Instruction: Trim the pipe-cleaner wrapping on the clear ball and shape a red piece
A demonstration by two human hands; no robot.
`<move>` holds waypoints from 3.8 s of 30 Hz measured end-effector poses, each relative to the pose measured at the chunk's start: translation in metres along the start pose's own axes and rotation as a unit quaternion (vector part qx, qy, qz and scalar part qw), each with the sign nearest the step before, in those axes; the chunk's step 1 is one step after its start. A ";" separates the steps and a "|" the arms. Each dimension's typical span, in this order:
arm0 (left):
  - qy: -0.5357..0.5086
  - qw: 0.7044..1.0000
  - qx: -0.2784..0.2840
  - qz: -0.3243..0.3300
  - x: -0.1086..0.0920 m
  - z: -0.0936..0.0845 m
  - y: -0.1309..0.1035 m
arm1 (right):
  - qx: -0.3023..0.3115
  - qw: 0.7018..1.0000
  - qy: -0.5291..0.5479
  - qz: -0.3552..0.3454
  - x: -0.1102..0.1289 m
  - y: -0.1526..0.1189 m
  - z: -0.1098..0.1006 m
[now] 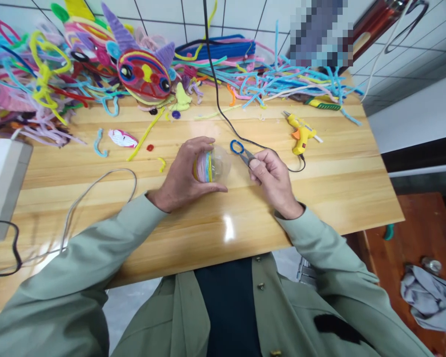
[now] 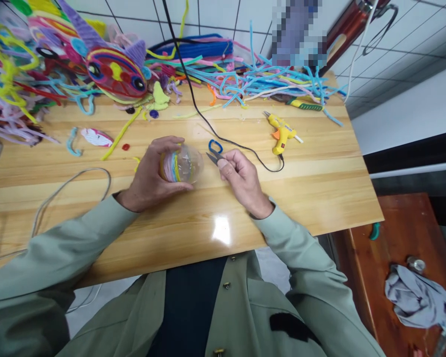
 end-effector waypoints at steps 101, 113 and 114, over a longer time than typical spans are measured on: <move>0.040 0.999 0.011 0.028 -0.008 0.007 0.001 | -0.060 0.853 -0.516 -0.058 -0.022 0.197 -0.086; 0.023 0.999 -0.003 0.030 -0.006 0.007 -0.001 | -0.057 0.847 -0.526 -0.047 -0.006 0.187 -0.073; 0.021 0.999 -0.003 0.028 -0.006 0.007 0.000 | -0.060 0.847 -0.526 -0.053 -0.002 0.182 -0.070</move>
Point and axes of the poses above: each hand's wrist, its own y-axis towards the middle knuckle, its own z-axis out of the palm, x = y × z, the point moved 6 cm from there along y, towards the middle knuckle, and after that the axes turned 3 degrees about y, right-handed, at the moved point
